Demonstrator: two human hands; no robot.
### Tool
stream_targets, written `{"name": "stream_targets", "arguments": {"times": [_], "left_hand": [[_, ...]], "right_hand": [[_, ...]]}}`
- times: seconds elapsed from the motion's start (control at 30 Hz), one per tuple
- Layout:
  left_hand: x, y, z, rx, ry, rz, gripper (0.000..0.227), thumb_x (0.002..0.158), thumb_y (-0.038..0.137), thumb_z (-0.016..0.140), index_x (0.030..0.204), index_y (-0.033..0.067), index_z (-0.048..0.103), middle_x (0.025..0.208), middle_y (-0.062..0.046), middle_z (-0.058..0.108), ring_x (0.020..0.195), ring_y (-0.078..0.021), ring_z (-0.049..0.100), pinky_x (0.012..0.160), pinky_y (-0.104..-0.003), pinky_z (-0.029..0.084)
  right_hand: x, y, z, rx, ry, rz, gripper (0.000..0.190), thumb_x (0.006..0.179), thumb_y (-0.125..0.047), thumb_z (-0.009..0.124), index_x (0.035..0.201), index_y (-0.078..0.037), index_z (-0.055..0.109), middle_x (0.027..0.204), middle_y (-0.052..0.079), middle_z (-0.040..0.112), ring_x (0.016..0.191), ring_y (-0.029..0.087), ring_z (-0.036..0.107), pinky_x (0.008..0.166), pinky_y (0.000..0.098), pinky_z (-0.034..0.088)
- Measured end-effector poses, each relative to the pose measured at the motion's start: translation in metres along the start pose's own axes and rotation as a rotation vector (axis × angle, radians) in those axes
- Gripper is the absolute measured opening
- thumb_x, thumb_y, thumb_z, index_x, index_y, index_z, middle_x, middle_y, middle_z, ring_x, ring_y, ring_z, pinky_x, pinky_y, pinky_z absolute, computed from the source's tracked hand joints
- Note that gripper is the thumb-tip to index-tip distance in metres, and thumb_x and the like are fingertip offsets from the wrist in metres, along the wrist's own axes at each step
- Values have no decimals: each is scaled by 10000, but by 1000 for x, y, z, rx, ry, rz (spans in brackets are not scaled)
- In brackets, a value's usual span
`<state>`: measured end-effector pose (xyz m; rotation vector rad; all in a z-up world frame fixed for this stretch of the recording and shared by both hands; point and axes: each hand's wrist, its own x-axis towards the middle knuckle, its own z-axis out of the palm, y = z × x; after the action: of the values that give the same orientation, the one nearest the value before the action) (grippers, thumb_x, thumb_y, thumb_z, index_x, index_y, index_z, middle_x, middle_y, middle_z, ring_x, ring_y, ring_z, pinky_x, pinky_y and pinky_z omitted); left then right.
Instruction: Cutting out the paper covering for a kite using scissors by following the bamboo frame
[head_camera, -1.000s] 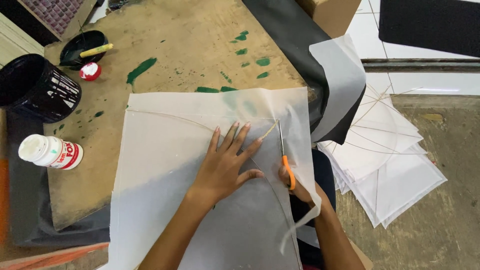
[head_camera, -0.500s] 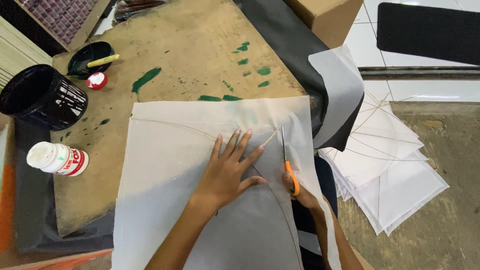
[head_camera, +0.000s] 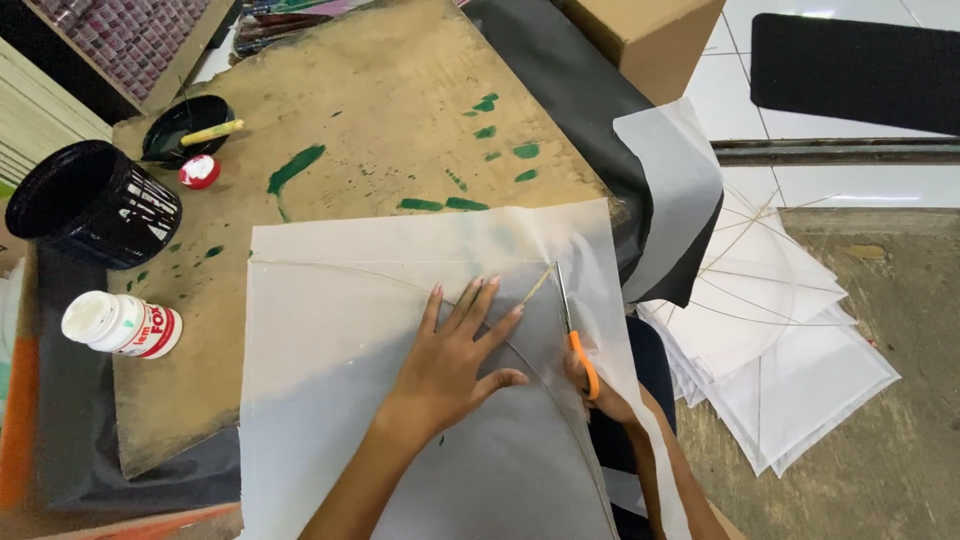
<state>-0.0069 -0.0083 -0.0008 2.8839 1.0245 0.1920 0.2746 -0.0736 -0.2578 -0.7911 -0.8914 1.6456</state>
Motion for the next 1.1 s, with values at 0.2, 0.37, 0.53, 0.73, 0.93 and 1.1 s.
{"name": "stream_targets", "arguments": {"times": [0.2,0.37,0.53,0.73,0.93,1.1], "left_hand": [[-4,0,-4,-17,-8,-1,754,962,729,399,1561,273,434,1649,-144,330,1542,-318,275,1229,-652,112],[-4,1,-5,-42,-7,-5,747,958,729,414,1534,256,476,1644,-143,344,1536,-314,290,1233,-650,109],[-4,0,-4,-24,-2,-6,748,962,729,406,1550,269,452,1648,-141,333,1541,-310,280,1235,-641,103],[-4,1,-3,-15,1,0,759,963,735,388,1556,266,445,1647,-146,335,1541,-314,277,1230,-644,106],[-5,-7,5,15,58,61,758,979,713,383,1564,233,430,1661,-149,304,1546,-319,247,1222,-629,110],[-6,-11,16,72,198,127,749,985,683,436,1562,206,439,1662,-149,317,1541,-317,271,1218,-610,157]], "right_hand": [[1,-74,64,-538,68,-177,430,979,-375,637,795,5,718,598,152,719,479,196,667,413,257,580],[5,-27,19,-460,-59,-220,343,986,-294,664,1129,12,723,917,59,737,822,95,685,681,193,581],[9,-59,45,-322,-4,-246,264,996,-213,660,914,37,687,659,137,665,558,173,658,469,215,540],[11,-58,42,-237,-41,-241,170,1033,-142,595,994,18,638,827,91,611,747,147,620,651,218,539],[23,-34,25,-238,53,-238,54,1028,-108,574,1008,-61,557,918,55,512,827,136,522,782,281,508],[34,-6,-12,881,-246,107,315,1062,-127,536,1371,-79,495,1222,86,521,1192,160,560,1093,272,490]]}}
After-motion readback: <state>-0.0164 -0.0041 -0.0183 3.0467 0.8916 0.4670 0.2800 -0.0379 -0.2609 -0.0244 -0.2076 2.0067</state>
